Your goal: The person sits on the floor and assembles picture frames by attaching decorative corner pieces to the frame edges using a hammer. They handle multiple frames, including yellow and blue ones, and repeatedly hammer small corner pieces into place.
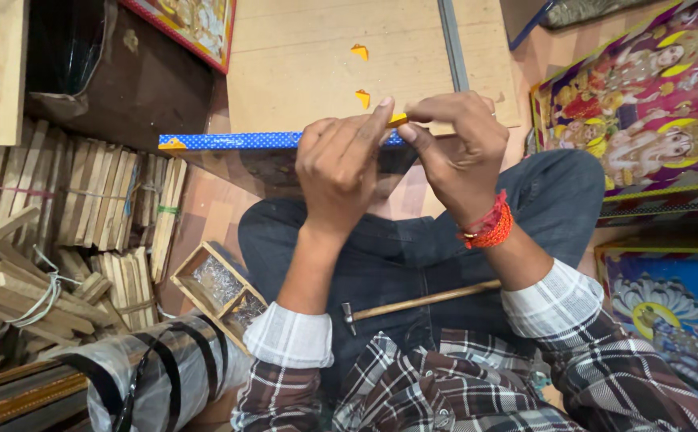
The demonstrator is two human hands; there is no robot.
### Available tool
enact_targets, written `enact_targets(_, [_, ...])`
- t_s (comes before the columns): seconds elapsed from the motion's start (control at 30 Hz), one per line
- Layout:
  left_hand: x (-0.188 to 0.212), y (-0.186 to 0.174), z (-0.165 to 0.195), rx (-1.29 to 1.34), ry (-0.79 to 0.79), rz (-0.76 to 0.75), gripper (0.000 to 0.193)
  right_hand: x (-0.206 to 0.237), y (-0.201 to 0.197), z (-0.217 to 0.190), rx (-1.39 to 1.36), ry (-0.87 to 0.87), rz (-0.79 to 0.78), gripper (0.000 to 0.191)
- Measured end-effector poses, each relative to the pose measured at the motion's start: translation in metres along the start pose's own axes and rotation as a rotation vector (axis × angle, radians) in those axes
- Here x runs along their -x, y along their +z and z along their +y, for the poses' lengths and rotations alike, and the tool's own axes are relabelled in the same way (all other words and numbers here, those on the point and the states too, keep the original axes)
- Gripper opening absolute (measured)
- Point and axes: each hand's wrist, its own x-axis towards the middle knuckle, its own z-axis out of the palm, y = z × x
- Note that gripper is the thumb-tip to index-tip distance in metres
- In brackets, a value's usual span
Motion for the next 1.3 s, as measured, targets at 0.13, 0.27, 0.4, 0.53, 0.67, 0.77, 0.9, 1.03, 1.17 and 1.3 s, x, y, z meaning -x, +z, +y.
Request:
enact_targets(0.13, [-0.005, -0.003, -0.004, 0.01, 0.046, -0.027, 0.036, -0.006, -0.008, 0.003, 0.128, -0.214, -0.107, 0.021])
enact_targets(0.27, [-0.007, -0.004, -0.004, 0.032, 0.036, -0.047, 0.033, -0.015, -0.02, 0.007, 0.151, -0.265, -0.194, 0.021])
enact_targets(0.4, [-0.006, -0.005, -0.002, 0.037, 0.015, -0.062, 0.033, -0.021, -0.024, 0.009, 0.15, -0.296, -0.271, 0.022])
enact_targets(0.53, [-0.006, -0.005, -0.001, 0.045, 0.011, -0.074, 0.028, -0.02, -0.026, 0.01, 0.148, -0.277, -0.27, 0.023])
enact_targets(0.67, [-0.014, -0.006, 0.006, 0.041, 0.039, -0.111, 0.033, -0.011, -0.037, 0.01, 0.135, -0.242, -0.139, 0.022])
enact_targets(0.77, [-0.023, -0.008, 0.013, 0.037, 0.036, -0.135, 0.033, -0.002, -0.047, 0.01, 0.045, -0.131, -0.167, 0.018])
enact_targets(0.9, [-0.019, -0.009, 0.009, 0.053, 0.07, -0.147, 0.034, -0.001, -0.049, 0.016, -0.046, -0.02, -0.25, 0.012])
enact_targets(1.03, [0.036, -0.023, -0.027, -0.102, 0.049, 0.066, 0.022, -0.009, -0.046, 0.027, -0.063, -0.147, -0.274, 0.012])
enact_targets(1.17, [0.133, -0.064, -0.097, -0.322, -0.294, 0.22, 0.025, -0.016, -0.046, 0.037, -0.023, -0.191, -0.301, 0.011])
enact_targets(1.3, [0.213, -0.096, -0.155, -0.552, -0.963, 0.021, 0.027, -0.018, -0.048, 0.044, -0.023, -0.198, -0.322, 0.011])
